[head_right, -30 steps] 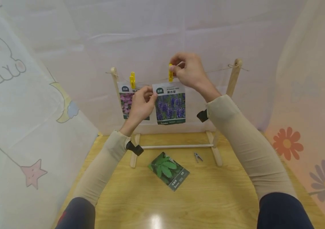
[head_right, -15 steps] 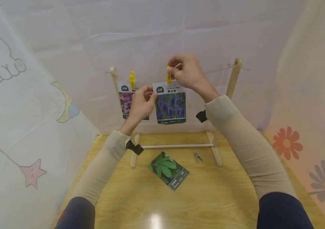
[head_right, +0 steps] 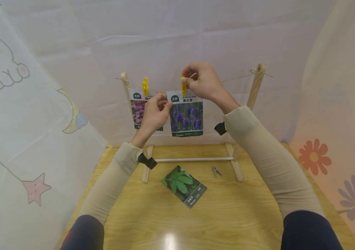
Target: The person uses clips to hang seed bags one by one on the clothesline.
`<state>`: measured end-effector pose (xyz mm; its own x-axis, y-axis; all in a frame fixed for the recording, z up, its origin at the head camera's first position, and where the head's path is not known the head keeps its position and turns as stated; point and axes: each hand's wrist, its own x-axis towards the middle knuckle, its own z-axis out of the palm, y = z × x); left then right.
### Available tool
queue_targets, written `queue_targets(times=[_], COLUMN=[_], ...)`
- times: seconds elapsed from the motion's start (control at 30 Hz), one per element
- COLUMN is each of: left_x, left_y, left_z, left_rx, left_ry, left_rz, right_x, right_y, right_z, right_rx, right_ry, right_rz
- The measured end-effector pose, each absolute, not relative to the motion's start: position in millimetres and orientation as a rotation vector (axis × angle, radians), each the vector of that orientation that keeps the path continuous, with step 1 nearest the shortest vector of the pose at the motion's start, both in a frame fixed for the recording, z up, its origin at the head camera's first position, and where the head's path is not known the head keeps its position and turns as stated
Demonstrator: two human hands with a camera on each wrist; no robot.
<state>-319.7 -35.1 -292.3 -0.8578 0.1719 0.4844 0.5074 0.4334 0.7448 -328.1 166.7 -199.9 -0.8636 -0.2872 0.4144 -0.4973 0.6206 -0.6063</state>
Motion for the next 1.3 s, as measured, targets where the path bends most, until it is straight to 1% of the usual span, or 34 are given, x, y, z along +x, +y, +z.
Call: queue_targets(times=[0.43, 1.3], left_x=[-320.9, -321.2], left_y=[-35.9, -39.0], left_z=[-296.9, -296.9], left_rx=[-0.578, -0.561], left_ry=[-2.339, -2.367], left_rz=[-1.418, -1.349], right_x=[-330.5, -325.0], right_y=[169.3, 171.6], right_z=[-205.1, -208.7], right_rx=[0.679, 0.73], right_ry=[-2.585, -2.557], right_rz=[0.968, 0.979])
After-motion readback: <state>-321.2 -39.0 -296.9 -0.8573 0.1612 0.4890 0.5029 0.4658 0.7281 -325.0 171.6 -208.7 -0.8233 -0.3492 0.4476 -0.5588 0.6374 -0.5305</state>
